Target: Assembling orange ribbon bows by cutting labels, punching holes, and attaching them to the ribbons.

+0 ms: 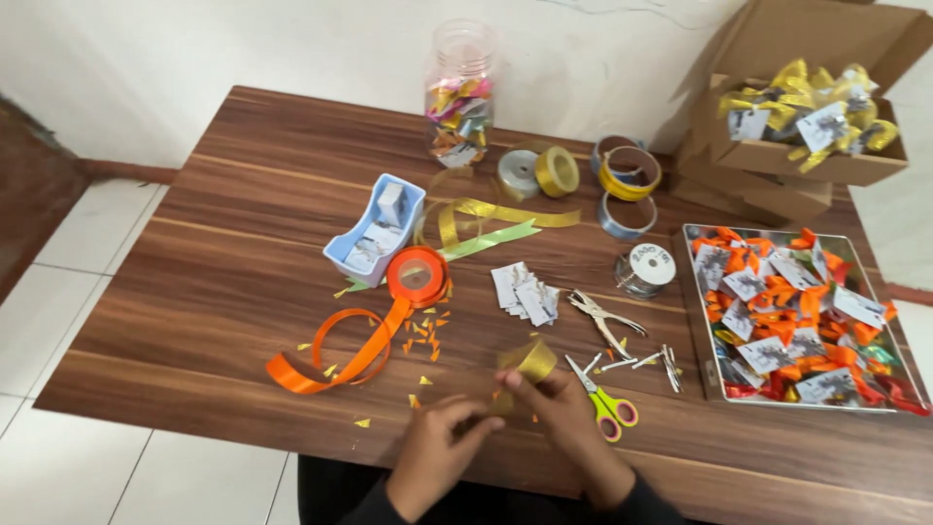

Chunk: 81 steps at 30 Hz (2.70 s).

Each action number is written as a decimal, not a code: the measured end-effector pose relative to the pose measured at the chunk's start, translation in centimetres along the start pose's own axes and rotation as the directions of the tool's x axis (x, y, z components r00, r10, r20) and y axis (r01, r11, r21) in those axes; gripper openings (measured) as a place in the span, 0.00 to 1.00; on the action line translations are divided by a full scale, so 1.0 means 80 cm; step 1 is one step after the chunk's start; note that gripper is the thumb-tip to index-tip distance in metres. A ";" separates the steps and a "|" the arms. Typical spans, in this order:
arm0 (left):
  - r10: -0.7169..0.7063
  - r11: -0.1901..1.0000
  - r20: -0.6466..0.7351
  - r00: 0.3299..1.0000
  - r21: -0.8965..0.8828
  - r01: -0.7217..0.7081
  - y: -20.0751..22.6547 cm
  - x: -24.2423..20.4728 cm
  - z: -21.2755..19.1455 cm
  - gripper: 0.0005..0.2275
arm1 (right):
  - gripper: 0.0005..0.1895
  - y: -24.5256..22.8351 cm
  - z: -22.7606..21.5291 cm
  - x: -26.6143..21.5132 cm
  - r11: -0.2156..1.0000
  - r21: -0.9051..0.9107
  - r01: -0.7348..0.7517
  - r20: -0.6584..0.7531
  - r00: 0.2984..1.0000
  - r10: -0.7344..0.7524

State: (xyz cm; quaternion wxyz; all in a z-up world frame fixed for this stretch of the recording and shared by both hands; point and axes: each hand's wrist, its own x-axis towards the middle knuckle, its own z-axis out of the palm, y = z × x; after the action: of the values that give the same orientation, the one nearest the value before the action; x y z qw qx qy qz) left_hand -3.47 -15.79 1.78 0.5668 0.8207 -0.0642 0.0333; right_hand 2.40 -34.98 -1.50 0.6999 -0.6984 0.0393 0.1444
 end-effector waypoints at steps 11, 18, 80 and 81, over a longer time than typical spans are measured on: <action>-0.369 0.921 -0.036 0.929 -0.147 0.360 -0.021 0.003 -0.022 0.09 | 0.08 -0.092 -0.080 0.033 0.989 0.121 0.080 -0.273 0.961 -0.044; -0.420 0.870 -0.146 0.895 -0.346 0.352 -0.042 0.019 -0.035 0.08 | 0.11 -0.131 -0.126 0.066 0.973 0.220 0.064 -0.256 0.967 -0.006; -0.129 0.937 -0.323 0.937 -0.350 0.008 -0.015 0.086 0.019 0.09 | 0.14 -0.086 -0.052 0.019 0.704 0.694 0.148 -0.020 0.982 -0.187; -0.188 0.897 -0.287 0.939 -0.440 0.045 -0.021 0.084 0.020 0.08 | 0.14 -0.084 -0.059 0.021 0.698 0.698 0.164 -0.048 0.982 -0.183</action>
State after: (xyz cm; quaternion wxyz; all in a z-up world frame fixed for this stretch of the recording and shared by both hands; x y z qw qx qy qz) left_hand 3.39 -17.17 0.54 0.7361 0.6625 0.0735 0.1175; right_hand 6.40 -39.32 4.43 0.9224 -0.3811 0.0160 0.0612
